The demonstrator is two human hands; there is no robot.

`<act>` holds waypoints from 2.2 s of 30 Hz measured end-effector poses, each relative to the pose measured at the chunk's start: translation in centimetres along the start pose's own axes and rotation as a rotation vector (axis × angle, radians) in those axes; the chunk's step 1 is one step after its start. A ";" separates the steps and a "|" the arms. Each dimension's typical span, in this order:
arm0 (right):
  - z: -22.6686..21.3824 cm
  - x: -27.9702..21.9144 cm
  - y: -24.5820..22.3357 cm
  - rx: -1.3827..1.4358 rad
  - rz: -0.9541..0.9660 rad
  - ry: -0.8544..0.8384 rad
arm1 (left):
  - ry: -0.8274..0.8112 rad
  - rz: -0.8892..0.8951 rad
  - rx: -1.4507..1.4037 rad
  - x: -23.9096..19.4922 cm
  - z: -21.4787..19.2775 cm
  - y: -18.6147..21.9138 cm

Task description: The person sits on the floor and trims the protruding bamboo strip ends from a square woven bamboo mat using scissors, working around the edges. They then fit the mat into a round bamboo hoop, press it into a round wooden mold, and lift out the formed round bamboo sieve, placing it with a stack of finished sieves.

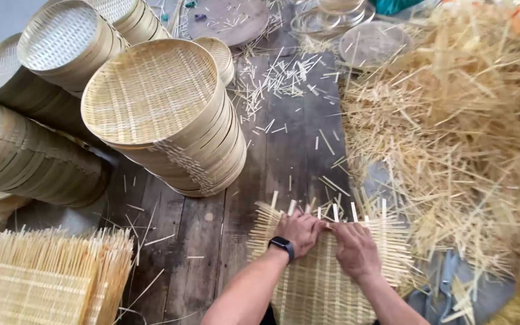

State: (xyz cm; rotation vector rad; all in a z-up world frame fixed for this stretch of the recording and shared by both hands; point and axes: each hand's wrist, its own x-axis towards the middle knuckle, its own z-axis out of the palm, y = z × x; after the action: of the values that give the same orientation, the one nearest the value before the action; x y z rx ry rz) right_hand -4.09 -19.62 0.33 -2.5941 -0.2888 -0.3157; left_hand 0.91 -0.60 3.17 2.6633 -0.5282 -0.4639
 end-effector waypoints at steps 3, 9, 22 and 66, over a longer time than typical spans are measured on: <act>0.7 0.4 -0.2 -0.028 0.291 -0.218 | -0.199 -0.246 -0.176 0.4 -3.5 1.9; 0.5 1.3 0.4 0.182 0.626 -0.219 | -0.221 -0.274 -0.344 5.4 4.6 -3.5; 1.1 -4.1 3.4 0.071 1.097 -0.370 | -0.250 -0.418 -0.323 3.8 2.8 -2.1; -9.4 -14.3 1.0 0.826 0.848 0.309 | 0.978 -0.699 -1.454 -14.4 0.4 2.0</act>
State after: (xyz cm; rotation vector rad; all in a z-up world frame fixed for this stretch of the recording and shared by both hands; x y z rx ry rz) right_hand -19.00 -27.31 3.89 -1.6167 0.6491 -0.2091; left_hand -12.45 3.61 7.13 1.2373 0.7868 0.2772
